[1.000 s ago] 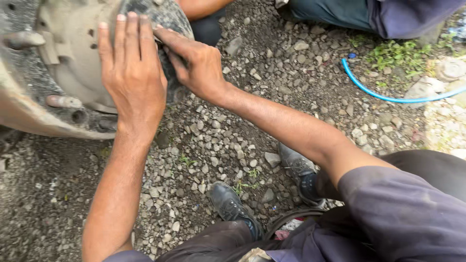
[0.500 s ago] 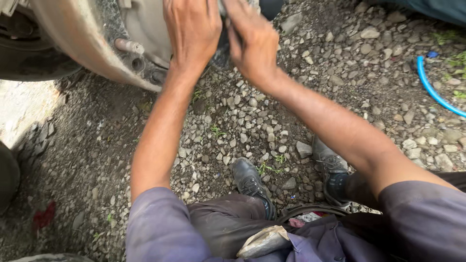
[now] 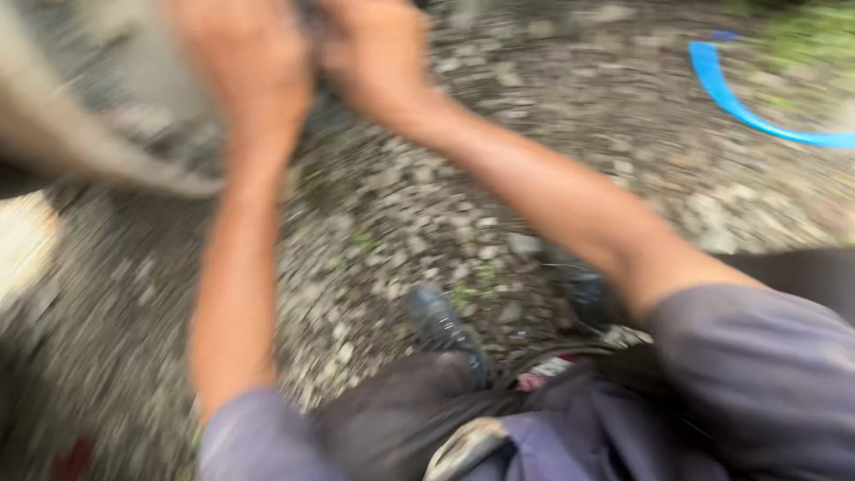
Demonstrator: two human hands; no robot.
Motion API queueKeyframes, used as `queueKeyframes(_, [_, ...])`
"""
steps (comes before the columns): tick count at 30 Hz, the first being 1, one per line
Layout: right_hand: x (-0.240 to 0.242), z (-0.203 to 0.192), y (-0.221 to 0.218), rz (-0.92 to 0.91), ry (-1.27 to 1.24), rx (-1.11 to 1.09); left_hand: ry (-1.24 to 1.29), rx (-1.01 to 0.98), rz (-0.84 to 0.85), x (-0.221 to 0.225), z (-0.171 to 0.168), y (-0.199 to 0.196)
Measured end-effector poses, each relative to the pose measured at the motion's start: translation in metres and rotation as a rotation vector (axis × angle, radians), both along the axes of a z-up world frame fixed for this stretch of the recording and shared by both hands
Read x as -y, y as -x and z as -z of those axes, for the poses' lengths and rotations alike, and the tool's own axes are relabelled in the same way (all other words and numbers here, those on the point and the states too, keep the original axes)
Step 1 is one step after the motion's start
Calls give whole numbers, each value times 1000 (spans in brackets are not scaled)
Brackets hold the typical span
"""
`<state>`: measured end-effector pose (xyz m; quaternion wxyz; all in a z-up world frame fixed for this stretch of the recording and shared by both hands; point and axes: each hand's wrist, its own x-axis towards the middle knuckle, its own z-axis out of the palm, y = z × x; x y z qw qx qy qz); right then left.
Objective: The person cleans and sands the surface of a vehicle's wheel hub by hand using a small piece of sandpaper while a second person assists by holding the component.
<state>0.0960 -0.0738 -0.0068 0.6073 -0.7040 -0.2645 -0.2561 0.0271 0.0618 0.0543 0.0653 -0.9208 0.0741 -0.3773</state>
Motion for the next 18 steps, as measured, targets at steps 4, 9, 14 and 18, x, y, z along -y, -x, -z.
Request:
queueKeyframes(4, [-22,37,3,34,10,96,-29,23,116,12,-2,21])
queueKeyframes(9, [-32,80,32,25,-21,230,100,-63,-159,14,10,35])
queueKeyframes(14, [-36,49,17,-18,-71,107,114,-73,-123,13,9,32])
queueKeyframes(18, [-21,48,26,-40,-93,120,33,-2,5,6,7,39])
